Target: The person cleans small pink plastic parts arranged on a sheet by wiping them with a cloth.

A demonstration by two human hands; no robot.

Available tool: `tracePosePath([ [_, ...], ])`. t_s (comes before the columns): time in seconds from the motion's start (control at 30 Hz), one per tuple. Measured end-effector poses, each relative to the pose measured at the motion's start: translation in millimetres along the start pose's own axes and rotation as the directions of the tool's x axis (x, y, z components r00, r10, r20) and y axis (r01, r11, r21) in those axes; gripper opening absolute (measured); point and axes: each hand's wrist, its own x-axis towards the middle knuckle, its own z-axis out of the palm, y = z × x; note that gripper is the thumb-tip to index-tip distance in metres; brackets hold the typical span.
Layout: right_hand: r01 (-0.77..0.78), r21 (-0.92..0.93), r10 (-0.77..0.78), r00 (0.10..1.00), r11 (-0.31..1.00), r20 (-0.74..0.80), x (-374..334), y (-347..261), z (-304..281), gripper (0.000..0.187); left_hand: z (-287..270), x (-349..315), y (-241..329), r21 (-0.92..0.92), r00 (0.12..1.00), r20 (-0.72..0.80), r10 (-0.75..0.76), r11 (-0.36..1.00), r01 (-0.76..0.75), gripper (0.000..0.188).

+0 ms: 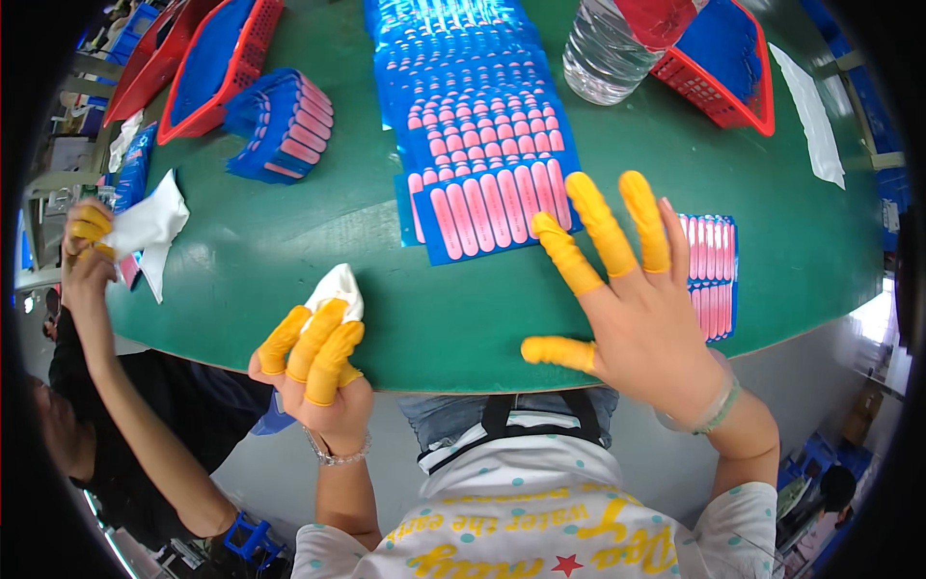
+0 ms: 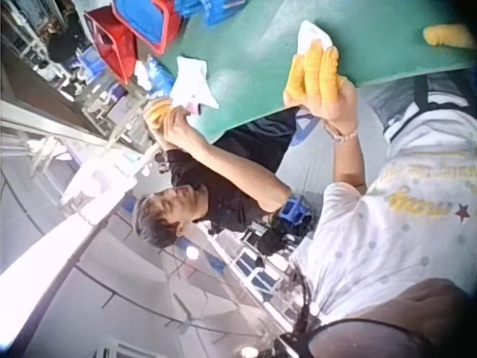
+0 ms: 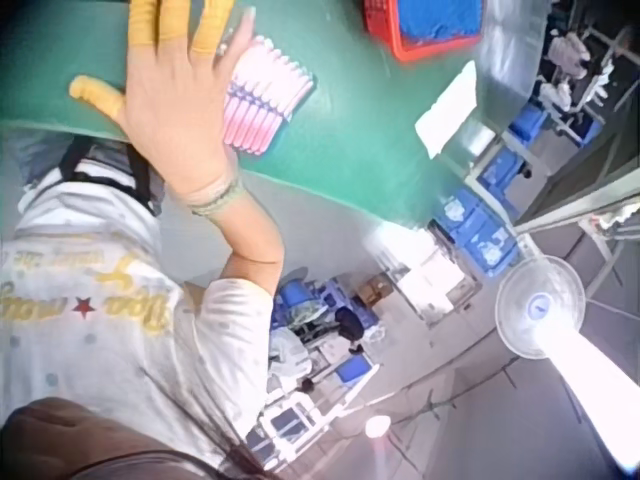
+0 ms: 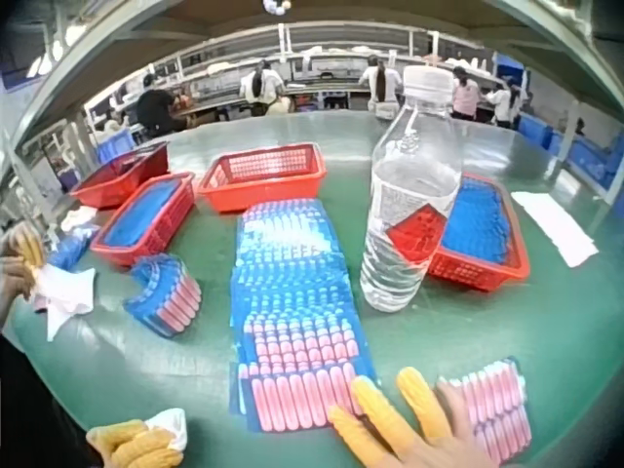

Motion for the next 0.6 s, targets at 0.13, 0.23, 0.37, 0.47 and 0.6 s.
tracePosePath([
  [0.13,0.089,-0.004,-0.088,0.99,0.996,0.11,-27.1,-19.0,5.4,0.077,-3.7,-4.5,4.3,-0.047,0.998,0.022,0.051,0.998,-0.05,0.032],
  [0.23,0.049,0.12,-0.068,0.984,0.992,0.164,-57.5,-30.0,0.9,0.066,-12.5,9.0,24.1,-0.128,0.965,0.135,0.224,0.97,-0.207,0.027],
  [0.37,0.1,0.137,-0.123,0.978,0.986,0.17,-65.8,-25.8,10.2,0.076,-1.3,27.7,52.2,-0.165,0.881,0.256,0.397,0.916,-0.365,0.021],
  [0.47,0.041,0.196,-0.063,0.992,0.98,0.109,-63.9,-27.4,10.1,0.058,3.0,12.4,54.8,-0.266,0.814,0.387,0.434,0.897,-0.352,0.024],
  [0.6,0.037,0.209,-0.059,0.993,0.977,0.1,-65.5,-28.8,14.4,0.057,-23.1,-16.4,51.2,-0.249,0.689,0.367,0.625,0.78,-0.574,0.023],
])
